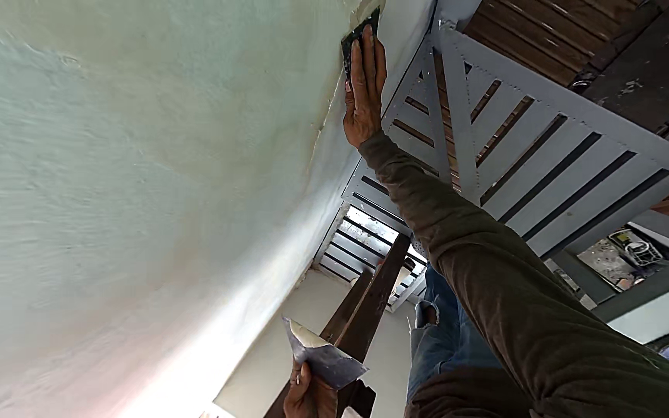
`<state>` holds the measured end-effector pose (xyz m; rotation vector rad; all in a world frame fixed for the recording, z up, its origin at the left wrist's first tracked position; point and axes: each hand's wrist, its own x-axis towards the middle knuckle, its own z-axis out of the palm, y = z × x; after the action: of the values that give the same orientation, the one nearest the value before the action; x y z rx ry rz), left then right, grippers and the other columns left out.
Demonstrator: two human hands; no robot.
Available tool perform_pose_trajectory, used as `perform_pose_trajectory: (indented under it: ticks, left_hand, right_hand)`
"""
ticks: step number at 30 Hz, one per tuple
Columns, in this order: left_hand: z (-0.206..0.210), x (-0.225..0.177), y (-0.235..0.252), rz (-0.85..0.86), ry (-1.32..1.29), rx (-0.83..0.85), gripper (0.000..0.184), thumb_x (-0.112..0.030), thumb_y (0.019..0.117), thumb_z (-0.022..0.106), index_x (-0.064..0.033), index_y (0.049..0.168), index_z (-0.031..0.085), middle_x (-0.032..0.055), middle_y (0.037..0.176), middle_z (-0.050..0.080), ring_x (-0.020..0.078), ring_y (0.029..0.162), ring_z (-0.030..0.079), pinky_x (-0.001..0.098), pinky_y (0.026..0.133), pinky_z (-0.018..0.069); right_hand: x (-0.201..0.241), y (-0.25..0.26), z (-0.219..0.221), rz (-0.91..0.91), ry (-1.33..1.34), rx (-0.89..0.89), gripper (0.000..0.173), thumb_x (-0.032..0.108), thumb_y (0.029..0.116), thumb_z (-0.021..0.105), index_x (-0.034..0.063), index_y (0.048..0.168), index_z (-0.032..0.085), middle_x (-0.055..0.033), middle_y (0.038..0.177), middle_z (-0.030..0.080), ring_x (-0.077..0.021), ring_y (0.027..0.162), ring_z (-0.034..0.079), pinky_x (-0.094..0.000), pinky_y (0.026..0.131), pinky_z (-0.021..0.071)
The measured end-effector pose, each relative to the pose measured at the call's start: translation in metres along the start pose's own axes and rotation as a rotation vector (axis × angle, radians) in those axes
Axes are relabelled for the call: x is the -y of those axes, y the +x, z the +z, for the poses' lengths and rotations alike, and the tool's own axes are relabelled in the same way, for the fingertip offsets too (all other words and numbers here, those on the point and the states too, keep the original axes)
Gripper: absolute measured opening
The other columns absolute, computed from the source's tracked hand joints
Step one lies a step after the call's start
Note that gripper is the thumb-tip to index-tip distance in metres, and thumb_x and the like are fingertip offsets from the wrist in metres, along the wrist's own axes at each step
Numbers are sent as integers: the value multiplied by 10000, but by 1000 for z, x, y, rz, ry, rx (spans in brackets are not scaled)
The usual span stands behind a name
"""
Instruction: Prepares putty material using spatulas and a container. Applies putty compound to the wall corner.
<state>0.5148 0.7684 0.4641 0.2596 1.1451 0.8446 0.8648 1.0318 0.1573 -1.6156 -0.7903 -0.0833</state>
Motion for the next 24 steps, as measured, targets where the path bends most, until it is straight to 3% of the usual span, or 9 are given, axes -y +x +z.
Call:
perform_pose_trajectory:
  ticks: [4, 8, 12, 15, 17, 18, 19, 21, 24]
  left_hand:
    - [1, 2, 2, -17, 11, 32, 323, -167, 944, 699, -113, 1263, 702, 137, 1194, 729, 251, 1095, 720, 444, 903, 611]
    - [2, 2, 5, -34, -3, 44, 321, -158, 948, 694, -103, 1264, 695, 147, 1192, 726, 260, 1088, 723, 450, 892, 615]
    - [4, 3, 6, -49, -10, 40, 301, -143, 941, 700, -89, 1237, 702, 165, 1171, 730, 277, 1073, 729, 464, 872, 622]
    - [3, 3, 7, -67, -27, 56, 294, -135, 932, 709, -82, 1221, 708, 174, 1165, 730, 286, 1068, 730, 473, 863, 624]
    - [5, 2, 5, -56, -15, 39, 283, -150, 924, 720, -83, 1199, 721, 167, 1142, 739, 281, 1045, 739, 465, 843, 631]
    - [5, 1, 5, -47, -4, 30, 277, -162, 922, 725, -87, 1189, 725, 166, 1132, 741, 280, 1035, 741, 466, 839, 631]
    - [5, 0, 4, -42, 3, 36, 273, -168, 926, 723, -91, 1188, 726, 163, 1131, 742, 278, 1033, 741, 467, 840, 630]
    - [4, 1, 4, -34, 10, 65, 275, -170, 935, 713, -98, 1201, 724, 155, 1143, 740, 272, 1045, 737, 464, 849, 627]
    - [5, 1, 4, -39, -17, 116, 282, -160, 950, 692, -91, 1222, 717, 160, 1162, 734, 276, 1067, 730, 468, 872, 620]
  right_hand:
    - [11, -10, 0, 43, -25, 34, 538, 32, 1012, 397, -9, 1549, 410, -283, 1628, 304, -440, 1524, 255, -523, 1245, 237]
    - [26, -27, -26, 84, -71, 237, 624, -58, 950, 457, 14, 1566, 390, -235, 1643, 310, -416, 1525, 268, -526, 1225, 265]
    - [40, -45, -80, 108, -18, 456, 627, -98, 921, 492, 93, 1518, 499, -133, 1593, 447, -378, 1479, 376, -558, 1151, 354]
    - [48, -30, -97, 417, 167, 282, 515, -52, 995, 395, 24, 1490, 512, -199, 1479, 547, -351, 1388, 499, -475, 1137, 430]
    - [42, 4, -100, 670, 184, 186, 481, 52, 1059, 375, 67, 1529, 474, -192, 1421, 597, -288, 1271, 602, -420, 1065, 487]
    - [33, 24, -99, 770, 191, 177, 483, 76, 1069, 373, 87, 1545, 455, -201, 1337, 633, -277, 1142, 637, -418, 989, 502]
    - [24, 42, -99, 823, 194, 186, 489, 75, 1068, 375, 98, 1552, 446, -204, 1308, 643, -272, 1095, 646, -416, 960, 508]
    - [7, 67, -95, 839, 208, 211, 499, 35, 1054, 381, 88, 1545, 454, -199, 1369, 626, -263, 1220, 623, -396, 1053, 476]
    - [-9, 86, -87, 796, 238, 216, 484, -7, 1024, 411, 60, 1488, 527, -182, 1380, 628, -232, 1278, 597, -364, 1097, 451]
